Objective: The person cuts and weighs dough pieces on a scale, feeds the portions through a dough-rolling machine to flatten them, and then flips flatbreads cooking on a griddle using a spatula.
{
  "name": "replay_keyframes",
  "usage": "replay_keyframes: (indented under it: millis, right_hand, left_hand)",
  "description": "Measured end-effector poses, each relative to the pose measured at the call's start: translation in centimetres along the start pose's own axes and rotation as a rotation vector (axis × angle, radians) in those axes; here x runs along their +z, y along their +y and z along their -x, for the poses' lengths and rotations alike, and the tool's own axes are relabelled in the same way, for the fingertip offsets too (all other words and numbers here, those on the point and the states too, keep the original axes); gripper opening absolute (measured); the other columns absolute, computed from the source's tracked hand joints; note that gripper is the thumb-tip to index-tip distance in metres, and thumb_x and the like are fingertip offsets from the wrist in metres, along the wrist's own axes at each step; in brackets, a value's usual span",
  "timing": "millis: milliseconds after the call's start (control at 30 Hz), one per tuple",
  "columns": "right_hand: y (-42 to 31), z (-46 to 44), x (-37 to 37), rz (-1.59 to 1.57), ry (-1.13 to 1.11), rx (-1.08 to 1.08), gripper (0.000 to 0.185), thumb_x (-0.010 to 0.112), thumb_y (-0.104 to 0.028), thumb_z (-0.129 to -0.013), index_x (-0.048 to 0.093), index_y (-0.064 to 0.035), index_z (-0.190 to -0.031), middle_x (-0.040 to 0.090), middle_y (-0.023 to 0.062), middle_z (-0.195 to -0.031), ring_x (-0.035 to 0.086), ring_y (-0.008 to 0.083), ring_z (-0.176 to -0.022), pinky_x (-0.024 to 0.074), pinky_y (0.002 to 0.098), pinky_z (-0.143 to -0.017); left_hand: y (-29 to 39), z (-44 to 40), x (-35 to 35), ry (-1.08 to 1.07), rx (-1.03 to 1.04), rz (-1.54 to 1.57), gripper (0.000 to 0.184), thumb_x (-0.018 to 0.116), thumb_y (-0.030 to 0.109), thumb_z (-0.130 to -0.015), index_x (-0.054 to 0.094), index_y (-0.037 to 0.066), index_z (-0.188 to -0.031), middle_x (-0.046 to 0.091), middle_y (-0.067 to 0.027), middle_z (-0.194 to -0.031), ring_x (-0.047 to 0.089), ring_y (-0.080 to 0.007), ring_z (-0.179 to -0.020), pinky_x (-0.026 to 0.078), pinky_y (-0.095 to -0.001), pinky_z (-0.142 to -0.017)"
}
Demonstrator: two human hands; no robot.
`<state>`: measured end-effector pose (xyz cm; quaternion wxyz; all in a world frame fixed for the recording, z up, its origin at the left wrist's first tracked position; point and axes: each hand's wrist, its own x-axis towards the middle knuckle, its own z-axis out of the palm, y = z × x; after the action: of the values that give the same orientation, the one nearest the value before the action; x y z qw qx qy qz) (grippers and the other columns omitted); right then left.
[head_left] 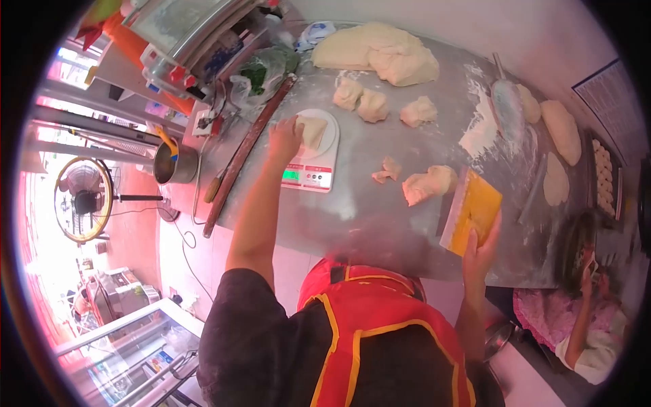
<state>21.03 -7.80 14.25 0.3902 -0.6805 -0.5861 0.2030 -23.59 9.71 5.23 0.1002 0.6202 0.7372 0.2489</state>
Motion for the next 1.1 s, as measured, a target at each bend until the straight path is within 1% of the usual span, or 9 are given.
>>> replay_keyframes:
  millis: [100,200,233,300,667,767,867,967,1100]
  right_hand:
    - [-0.8,0.2,0.4,0.018,-0.003,-0.028,0.058,0.048,-0.011,-0.091,0.022,-0.0006,-0.143,0.038,0.0238,-0.138,0.043,0.0343,-0.126,0.0361,0.0382,-0.101]
    - [-1.0,0.5,0.5,-0.006,0.0,0.024,0.058,0.047,-0.011,-0.092,0.022,-0.0005,-0.143,0.039,0.0238,-0.138,0.043,0.035,-0.125,0.0365,0.0382,-0.101]
    - [-1.1,0.6,0.4,0.0,-0.01,0.021,0.058,0.047,-0.011,-0.092,0.022,-0.0003,-0.143,0.038,0.0238,-0.139,0.042,0.0351,-0.126,0.0359,0.0381,-0.101]
    - [-1.3,0.3,0.3,0.01,-0.033,0.003,0.058,0.047,-0.011,-0.092,0.022,0.0001,-0.143,0.037,0.0238,-0.14,0.041,0.0352,-0.127,0.0347,0.0381,-0.102]
    - [-1.8,0.7,1.1,0.042,-0.051,-0.013,0.059,0.047,-0.011,-0.091,0.022,0.0005,-0.143,0.034,0.024,-0.142,0.037,0.0356,-0.13,0.0325,0.0383,-0.104]
    - [-2.1,0.5,1.4,0.072,-0.051,-0.055,0.059,0.047,-0.012,-0.091,0.022,-0.0003,-0.143,0.034,0.0241,-0.141,0.039,0.0361,-0.129,0.0337,0.0386,-0.103]
    - [-2.7,0.2,1.7,0.077,-0.053,-0.074,0.059,0.048,-0.011,-0.09,0.023,-0.0007,-0.143,0.035,0.0225,-0.141,0.038,0.0339,-0.129,0.0315,0.0376,-0.104]
    - [-3.5,0.0,2.0,0.022,-0.074,-0.052,0.059,0.048,-0.01,-0.09,0.024,-0.0006,-0.143,0.035,0.0217,-0.141,0.037,0.0327,-0.129,0.0301,0.0369,-0.105]
    - [-3.7,-0.1,2.4,-0.003,-0.092,-0.055,0.059,0.049,-0.01,-0.09,0.024,-0.0007,-0.143,0.035,0.0222,-0.141,0.037,0.033,-0.13,0.0306,0.0371,-0.105]
  left_hand:
    - [1.3,1.4,0.6,0.319,0.13,-0.317,0.032,0.053,0.026,-0.087,0.06,0.006,-0.111,0.053,-0.0156,-0.123,0.044,-0.0304,-0.12,0.032,-0.0448,-0.099]
    - [3.2,5.0,4.0,0.088,0.461,-0.079,0.027,0.059,0.017,-0.084,0.057,0.005,-0.108,0.057,-0.0156,-0.109,0.051,-0.0332,-0.109,0.039,-0.0411,-0.095]
    - [6.5,7.5,4.3,-0.003,0.313,0.248,0.03,0.063,0.014,-0.081,0.057,0.004,-0.108,0.058,-0.0157,-0.107,0.052,-0.0342,-0.106,0.042,-0.0411,-0.092]
    - [7.4,10.5,9.4,-0.154,0.458,0.191,0.041,0.066,0.018,-0.079,0.054,0.005,-0.116,0.055,-0.0162,-0.114,0.049,-0.0342,-0.11,0.042,-0.041,-0.093]
    - [13.5,15.5,5.8,-0.261,0.425,0.279,0.011,0.058,0.018,-0.082,0.058,0.01,-0.089,0.057,-0.009,-0.082,0.057,-0.0304,-0.08,0.047,-0.0427,-0.069]
    - [11.5,16.5,5.3,-0.356,0.243,0.369,0.016,0.059,0.022,-0.083,0.061,0.009,-0.093,0.059,-0.0096,-0.092,0.058,-0.0273,-0.087,0.049,-0.0403,-0.071]
    - [8.2,17.0,7.0,-0.221,0.373,0.245,0.017,0.061,0.023,-0.082,0.062,0.007,-0.087,0.06,-0.0097,-0.093,0.06,-0.03,-0.087,0.049,-0.0397,-0.072]
    - [8.7,15.7,3.0,-0.213,-0.018,0.464,0.016,0.061,0.022,-0.082,0.063,0.006,-0.084,0.062,-0.0107,-0.089,0.06,-0.0313,-0.085,0.048,-0.0403,-0.072]
    - [8.0,14.5,1.4,-0.239,-0.072,0.493,0.015,0.06,0.017,-0.081,0.064,0.004,-0.086,0.063,-0.0136,-0.083,0.062,-0.0284,-0.078,0.049,-0.0373,-0.069]
